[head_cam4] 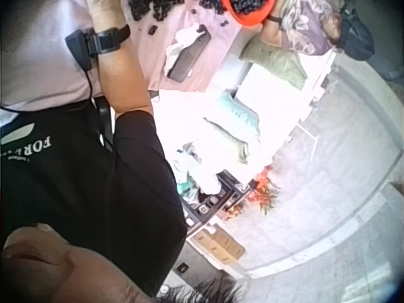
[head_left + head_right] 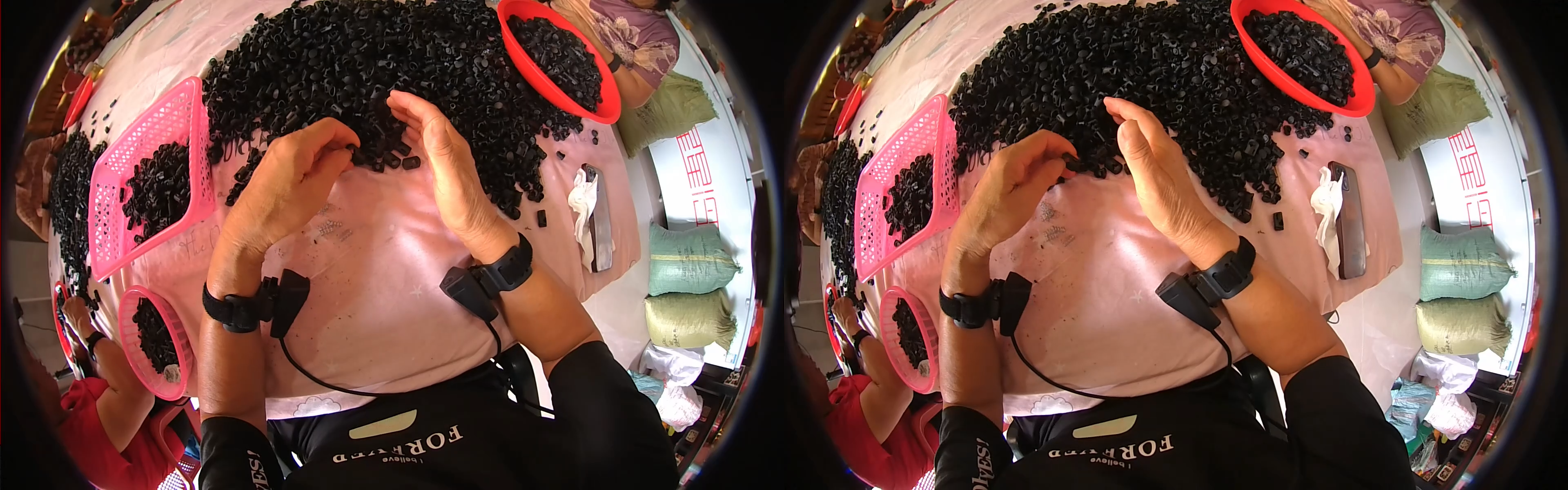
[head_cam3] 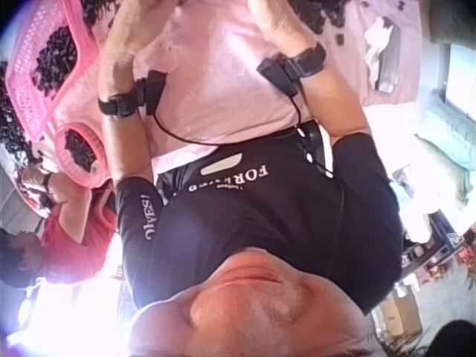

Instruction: Sorting and inspecting small black shoe components at a production table.

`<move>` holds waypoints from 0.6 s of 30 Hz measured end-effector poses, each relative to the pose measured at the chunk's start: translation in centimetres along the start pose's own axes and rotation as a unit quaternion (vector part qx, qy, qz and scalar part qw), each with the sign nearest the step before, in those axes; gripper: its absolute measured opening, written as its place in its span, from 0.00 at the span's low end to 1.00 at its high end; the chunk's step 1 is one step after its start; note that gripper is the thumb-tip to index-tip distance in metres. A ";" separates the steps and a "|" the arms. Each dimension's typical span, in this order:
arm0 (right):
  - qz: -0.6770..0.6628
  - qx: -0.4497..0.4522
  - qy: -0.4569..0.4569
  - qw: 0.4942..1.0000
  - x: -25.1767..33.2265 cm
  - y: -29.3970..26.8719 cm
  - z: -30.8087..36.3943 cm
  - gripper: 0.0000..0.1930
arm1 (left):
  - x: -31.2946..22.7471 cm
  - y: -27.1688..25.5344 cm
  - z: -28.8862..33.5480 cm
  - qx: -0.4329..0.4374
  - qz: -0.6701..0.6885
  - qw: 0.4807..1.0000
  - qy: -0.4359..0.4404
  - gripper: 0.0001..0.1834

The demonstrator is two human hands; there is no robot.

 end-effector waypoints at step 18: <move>-0.025 0.023 0.057 0.998 1.2 1.2 0.2 0.13 | -1.0 1.1 -0.1 -0.140 0.066 0.986 0.057 0.08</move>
Point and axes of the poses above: each hand's wrist, its own z-axis away from the middle knuckle, its own y-axis out of the palm, x = y × z, the point moved 1 cm from there along -z, towards the middle knuckle, and after that the axes turned 4 degrees about -z, right-handed, at the moved point
